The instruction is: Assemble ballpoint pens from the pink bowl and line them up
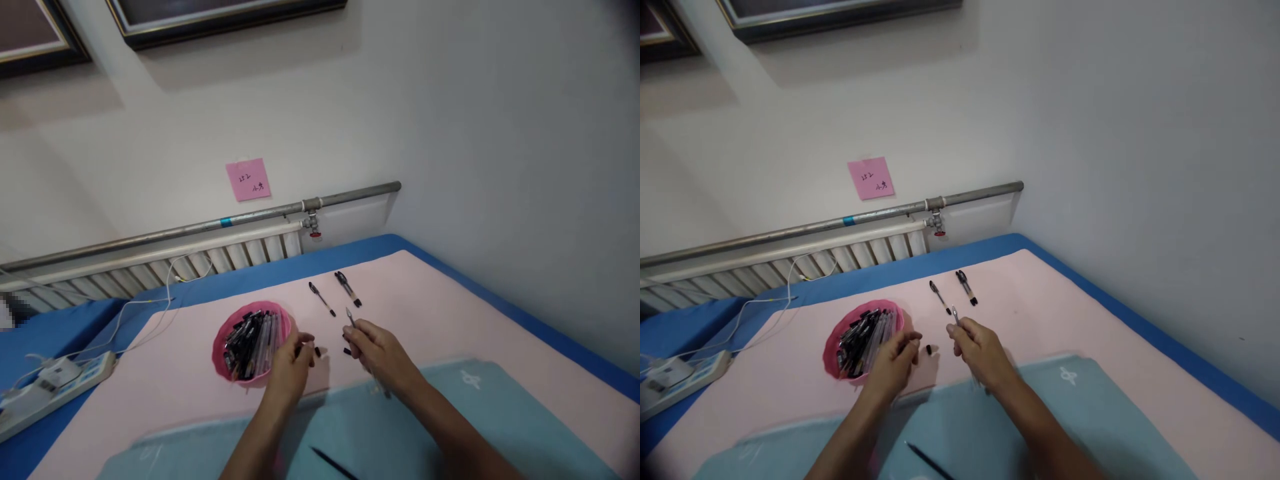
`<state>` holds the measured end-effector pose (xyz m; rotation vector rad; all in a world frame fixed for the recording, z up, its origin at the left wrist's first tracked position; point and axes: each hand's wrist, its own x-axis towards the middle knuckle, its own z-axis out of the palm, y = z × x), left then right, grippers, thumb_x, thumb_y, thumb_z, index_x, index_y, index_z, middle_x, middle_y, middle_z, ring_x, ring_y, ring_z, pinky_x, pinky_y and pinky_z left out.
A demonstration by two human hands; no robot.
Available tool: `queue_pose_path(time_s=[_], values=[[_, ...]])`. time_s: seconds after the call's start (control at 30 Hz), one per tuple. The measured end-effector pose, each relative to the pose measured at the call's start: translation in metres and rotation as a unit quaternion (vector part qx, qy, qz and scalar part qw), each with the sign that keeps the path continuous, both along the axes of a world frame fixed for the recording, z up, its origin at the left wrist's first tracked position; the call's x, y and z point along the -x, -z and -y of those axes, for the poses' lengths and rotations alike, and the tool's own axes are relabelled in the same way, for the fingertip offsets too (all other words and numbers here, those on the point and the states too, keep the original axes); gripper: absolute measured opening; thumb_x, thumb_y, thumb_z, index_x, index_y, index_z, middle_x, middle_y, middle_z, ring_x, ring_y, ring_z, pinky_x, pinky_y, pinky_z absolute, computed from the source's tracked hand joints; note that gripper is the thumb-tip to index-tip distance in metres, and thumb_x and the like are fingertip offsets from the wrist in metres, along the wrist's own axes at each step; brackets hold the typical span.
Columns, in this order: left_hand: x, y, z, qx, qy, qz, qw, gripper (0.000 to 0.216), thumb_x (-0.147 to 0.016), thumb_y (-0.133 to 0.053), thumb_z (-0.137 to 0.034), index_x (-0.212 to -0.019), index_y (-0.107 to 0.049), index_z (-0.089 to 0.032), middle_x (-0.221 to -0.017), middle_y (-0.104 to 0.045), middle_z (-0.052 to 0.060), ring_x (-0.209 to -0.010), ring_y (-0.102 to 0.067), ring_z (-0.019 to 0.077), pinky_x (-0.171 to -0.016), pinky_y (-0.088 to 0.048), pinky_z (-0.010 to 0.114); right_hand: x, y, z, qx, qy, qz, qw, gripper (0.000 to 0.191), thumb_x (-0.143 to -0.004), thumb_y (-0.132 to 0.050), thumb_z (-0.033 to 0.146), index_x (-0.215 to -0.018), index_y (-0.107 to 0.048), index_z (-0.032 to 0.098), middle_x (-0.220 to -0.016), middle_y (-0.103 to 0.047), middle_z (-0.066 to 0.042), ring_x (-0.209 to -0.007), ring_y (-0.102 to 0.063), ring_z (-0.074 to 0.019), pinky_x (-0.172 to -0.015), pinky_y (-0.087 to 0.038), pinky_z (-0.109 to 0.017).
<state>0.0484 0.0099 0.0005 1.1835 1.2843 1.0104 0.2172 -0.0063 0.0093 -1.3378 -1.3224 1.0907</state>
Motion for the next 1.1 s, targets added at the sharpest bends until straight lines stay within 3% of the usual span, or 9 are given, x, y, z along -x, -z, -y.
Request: queue_pose_path(time_s=[0.13,0.2,0.3,0.4,0.57,0.67,0.77,0.93,1.1], values=[[-0.002,-0.015,0.001,0.08,0.021,0.084,0.993,0.03,-0.071,-0.057,-0.041,-0.09,-0.053,-0.018,-0.054,-0.046,-0.007,-0.034,-0.022,0.0037,-0.038,-0.013,0.02,-0.005,0.001,-0.004,0.003,-0.005,-0.002,1.0,0.033,-0.082,-0.05,0.041,-0.057,-0.044,0.021,-0.048,-0.045,0.007,-0.039,-0.036,-0.0082,-0.04,-0.028,-0.02],[-0.004,-0.018,0.004,0.11,0.012,0.155,0.982,0.033,-0.069,-0.061,-0.037,-0.093,-0.053,-0.016,-0.059,-0.05,-0.005,-0.038,-0.031,0.0041,-0.039,-0.019,0.019,-0.007,0.001,-0.005,0.005,-0.005,-0.004,1.0,0.031,-0.082,-0.051,0.041,-0.058,-0.046,0.021,-0.048,-0.045,0.007,-0.039,-0.036,-0.0083,-0.04,-0.028,-0.02],[-0.004,-0.014,0.01,0.159,0.005,0.301,0.94,0.034,-0.064,-0.067,-0.021,-0.095,-0.056,-0.015,-0.071,-0.06,0.002,-0.052,-0.049,0.0072,-0.047,-0.032,0.019,-0.01,0.001,-0.007,0.008,-0.005,-0.007,1.0,0.029,-0.081,-0.052,0.041,-0.06,-0.049,0.021,-0.05,-0.048,0.006,-0.041,-0.038,-0.0087,-0.041,-0.029,-0.02],[0.001,-0.006,0.015,0.175,0.042,0.368,0.913,0.037,-0.06,-0.064,-0.007,-0.096,-0.059,-0.015,-0.084,-0.064,0.006,-0.064,-0.055,0.0097,-0.057,-0.039,0.021,-0.01,0.001,-0.008,0.015,-0.012,-0.013,1.0,0.025,-0.079,-0.055,0.039,-0.061,-0.051,0.021,-0.052,-0.05,0.006,-0.044,-0.042,-0.0097,-0.044,-0.032,-0.021],[0.006,0.001,0.015,0.168,0.066,0.353,0.918,0.03,-0.064,-0.063,-0.009,-0.094,-0.062,-0.013,-0.079,-0.061,0.004,-0.062,-0.053,0.0088,-0.057,-0.039,0.021,-0.006,0.001,-0.009,0.043,-0.039,-0.035,0.998,0.026,-0.079,-0.055,0.04,-0.063,-0.055,0.019,-0.055,-0.051,0.005,-0.047,-0.044,-0.009,-0.045,-0.033,-0.02],[0.004,0.002,0.011,0.16,0.06,0.329,0.929,0.027,-0.068,-0.067,-0.02,-0.093,-0.062,-0.014,-0.067,-0.054,-0.001,-0.049,-0.042,0.0045,-0.046,-0.029,0.018,-0.002,0.0,-0.007,0.079,-0.062,-0.066,0.993,0.033,-0.083,-0.045,0.046,-0.075,-0.06,0.018,-0.053,-0.049,0.006,-0.04,-0.037,-0.0068,-0.038,-0.027,-0.019],[0.001,0.002,0.01,0.144,0.068,0.31,0.937,0.036,-0.066,-0.072,-0.032,-0.095,-0.062,-0.014,-0.06,-0.048,-0.005,-0.043,-0.033,0.0026,-0.041,-0.021,0.018,0.005,-0.001,-0.006,0.141,-0.098,-0.123,0.977,0.04,-0.084,-0.04,0.052,-0.082,-0.06,0.017,-0.049,-0.046,0.007,-0.033,-0.028,-0.005,-0.033,-0.02,-0.017],[0.001,0.004,0.011,0.132,0.07,0.292,0.945,0.04,-0.066,-0.071,-0.04,-0.095,-0.063,-0.014,-0.053,-0.043,-0.007,-0.039,-0.029,0.002,-0.038,-0.017,0.017,0.02,-0.002,-0.001,0.274,-0.196,-0.157,0.929,0.048,-0.083,-0.039,0.057,-0.062,-0.055,0.017,-0.039,-0.045,0.007,-0.026,-0.026,-0.0034,-0.029,-0.013,-0.015],[0.01,0.01,0.008,0.119,0.049,0.292,0.948,0.027,-0.065,-0.072,-0.036,-0.078,-0.064,-0.013,-0.047,-0.039,-0.008,-0.037,-0.026,0.001,-0.036,-0.014,0.016,0.03,-0.002,0.003,0.268,-0.214,-0.149,0.928,0.042,-0.083,-0.039,0.052,-0.07,-0.059,0.017,-0.046,-0.049,0.005,-0.028,-0.028,-0.0033,-0.03,-0.015,-0.014]])
